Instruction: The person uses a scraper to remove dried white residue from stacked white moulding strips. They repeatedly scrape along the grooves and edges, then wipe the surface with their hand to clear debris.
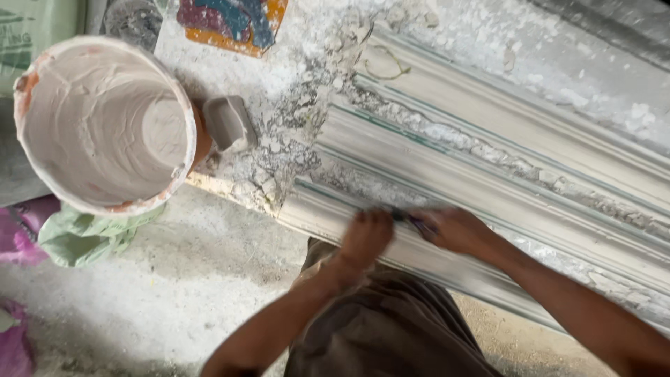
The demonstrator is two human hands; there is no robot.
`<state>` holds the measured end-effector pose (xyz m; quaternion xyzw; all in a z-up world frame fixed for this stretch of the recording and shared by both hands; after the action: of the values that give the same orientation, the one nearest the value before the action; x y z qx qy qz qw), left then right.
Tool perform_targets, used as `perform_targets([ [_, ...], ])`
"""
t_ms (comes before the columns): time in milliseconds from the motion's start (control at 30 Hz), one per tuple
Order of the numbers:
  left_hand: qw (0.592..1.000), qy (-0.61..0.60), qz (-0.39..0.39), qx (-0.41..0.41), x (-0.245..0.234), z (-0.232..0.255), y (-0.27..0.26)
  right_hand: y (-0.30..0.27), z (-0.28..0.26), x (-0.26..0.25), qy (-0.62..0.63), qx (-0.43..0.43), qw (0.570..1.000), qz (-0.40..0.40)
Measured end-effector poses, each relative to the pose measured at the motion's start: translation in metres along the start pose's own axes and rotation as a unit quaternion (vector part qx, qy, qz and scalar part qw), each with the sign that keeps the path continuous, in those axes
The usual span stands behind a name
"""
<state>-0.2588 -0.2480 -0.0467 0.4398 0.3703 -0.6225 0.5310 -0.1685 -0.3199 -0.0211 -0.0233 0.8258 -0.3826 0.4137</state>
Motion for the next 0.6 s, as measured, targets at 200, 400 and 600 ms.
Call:
perform_targets([
  [200,0.975,0.171,-0.023,-0.143,-0.093,-0.170,-0.047,0.141,-0.115,-0.029,0.006,-0.090,0.993,0.081],
  [400,0.931,-0.233,0.201,-0.198,-0.153,-0.093,-0.035,0.036,-0.080,-0.058,0.163,0.051,0.984,0.059],
  [600,0.670,-0.683,-0.001,-0.292,-0.017,-0.028,-0.017,-0.022,-0.085,0.054,0.242,-0.022,0.952,0.188],
])
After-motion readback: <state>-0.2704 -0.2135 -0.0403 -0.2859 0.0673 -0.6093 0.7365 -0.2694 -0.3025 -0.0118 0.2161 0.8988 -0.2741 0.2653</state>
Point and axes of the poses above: each hand's wrist, its own y-axis towards the middle knuckle, its own x-axis out of the palm, z = x × y, the point moved 10 cm from there along y, towards the middle knuckle, and after that the axes turned 12 degrees about -y, right-handed, at the moved point
